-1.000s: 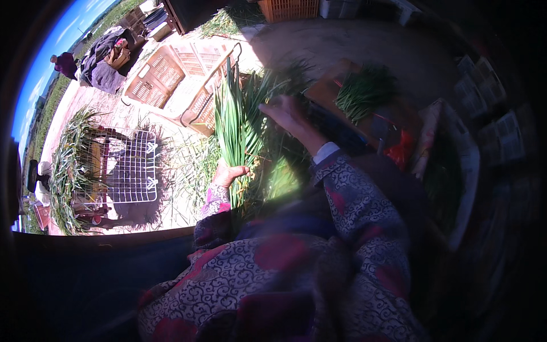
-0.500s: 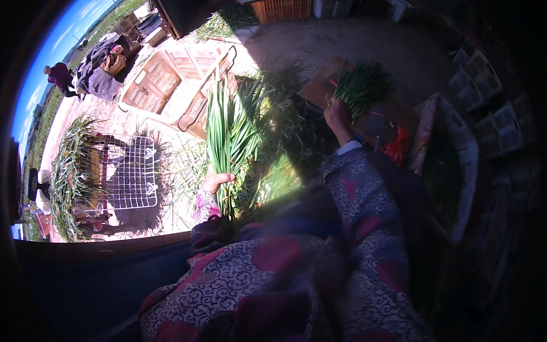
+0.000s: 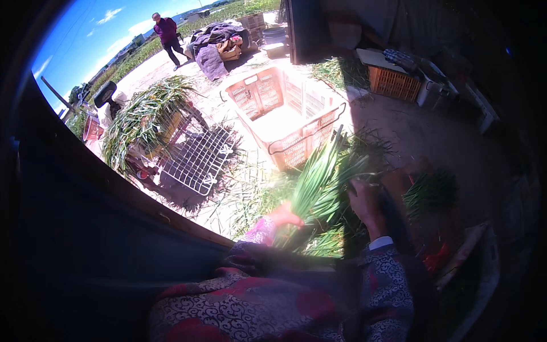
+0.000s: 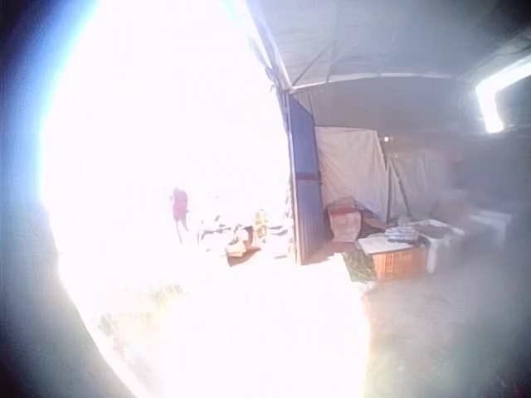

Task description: The person sorts bunches of green onions by picking them from a crate, removing loose leaves by hand, and placing the cleaned bunches back into a crate or onto a table.

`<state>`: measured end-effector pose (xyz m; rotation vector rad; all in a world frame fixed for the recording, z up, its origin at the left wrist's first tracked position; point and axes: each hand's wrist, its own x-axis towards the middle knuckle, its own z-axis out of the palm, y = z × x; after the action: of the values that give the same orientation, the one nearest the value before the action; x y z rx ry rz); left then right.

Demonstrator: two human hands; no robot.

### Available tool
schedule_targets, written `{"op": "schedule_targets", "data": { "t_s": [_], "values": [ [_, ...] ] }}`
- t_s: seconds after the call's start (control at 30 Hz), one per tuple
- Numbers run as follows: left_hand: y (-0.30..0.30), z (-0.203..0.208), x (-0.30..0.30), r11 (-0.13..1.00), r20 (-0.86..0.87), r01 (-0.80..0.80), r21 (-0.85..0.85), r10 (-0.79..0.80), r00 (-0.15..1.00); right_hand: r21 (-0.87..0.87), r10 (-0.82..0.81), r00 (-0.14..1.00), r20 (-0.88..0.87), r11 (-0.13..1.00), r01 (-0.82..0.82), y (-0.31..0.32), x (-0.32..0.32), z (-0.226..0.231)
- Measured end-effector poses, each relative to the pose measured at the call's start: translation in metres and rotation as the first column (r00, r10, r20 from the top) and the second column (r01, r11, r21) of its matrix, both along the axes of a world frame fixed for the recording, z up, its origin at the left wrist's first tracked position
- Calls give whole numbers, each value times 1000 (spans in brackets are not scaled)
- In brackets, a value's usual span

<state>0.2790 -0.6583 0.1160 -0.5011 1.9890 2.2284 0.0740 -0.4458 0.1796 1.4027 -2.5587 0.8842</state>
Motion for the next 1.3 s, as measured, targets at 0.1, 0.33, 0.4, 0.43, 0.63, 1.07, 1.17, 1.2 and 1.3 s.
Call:
{"op": "schedule_targets", "data": {
  "t_s": [0.1, 0.33, 0.4, 0.43, 0.63, 1.07, 1.17, 1.2, 1.3],
  "values": [
    [-7, -20, 15, 992, 13, -53, 115, 52, 999, -104, 47, 996, -80, 993, -56, -6, 5, -22],
    [-19, -29, -5, 995, -128, -54, 87, 65, 990, 382, -365, 905, -217, 822, 423, 118, -104, -166],
    [-28, -19, 10, 992, -111, -124, 1, 124, 986, 640, -365, 930, 37, 723, 259, 110, -76, -143],
    [-29, -9, 12, 990, -80, -138, -31, 135, 988, 595, -323, 934, 151, 785, 175, 93, -61, -118],
    [25, 80, -19, 853, 18, -98, -512, 125, 992, -226, 229, -12, 973, 967, 117, -11, 30, -54],
    [126, 61, -24, 475, -146, -149, -867, 44, 988, -653, 482, 552, 681, 741, 159, -18, -9, -157],
    [94, 51, -25, 826, -199, -193, -529, 101, 975, -548, 503, 225, 834, 711, 442, -16, 1, -120],
    [82, 47, -28, 895, -213, -220, -387, 145, 966, -550, 511, 212, 833, 720, 424, -13, 3, -113],
    [35, -9, -46, 983, -231, -70, 168, 109, 967, -570, 519, 237, 821, 764, 303, -9, 19, -91]
  ]
}}
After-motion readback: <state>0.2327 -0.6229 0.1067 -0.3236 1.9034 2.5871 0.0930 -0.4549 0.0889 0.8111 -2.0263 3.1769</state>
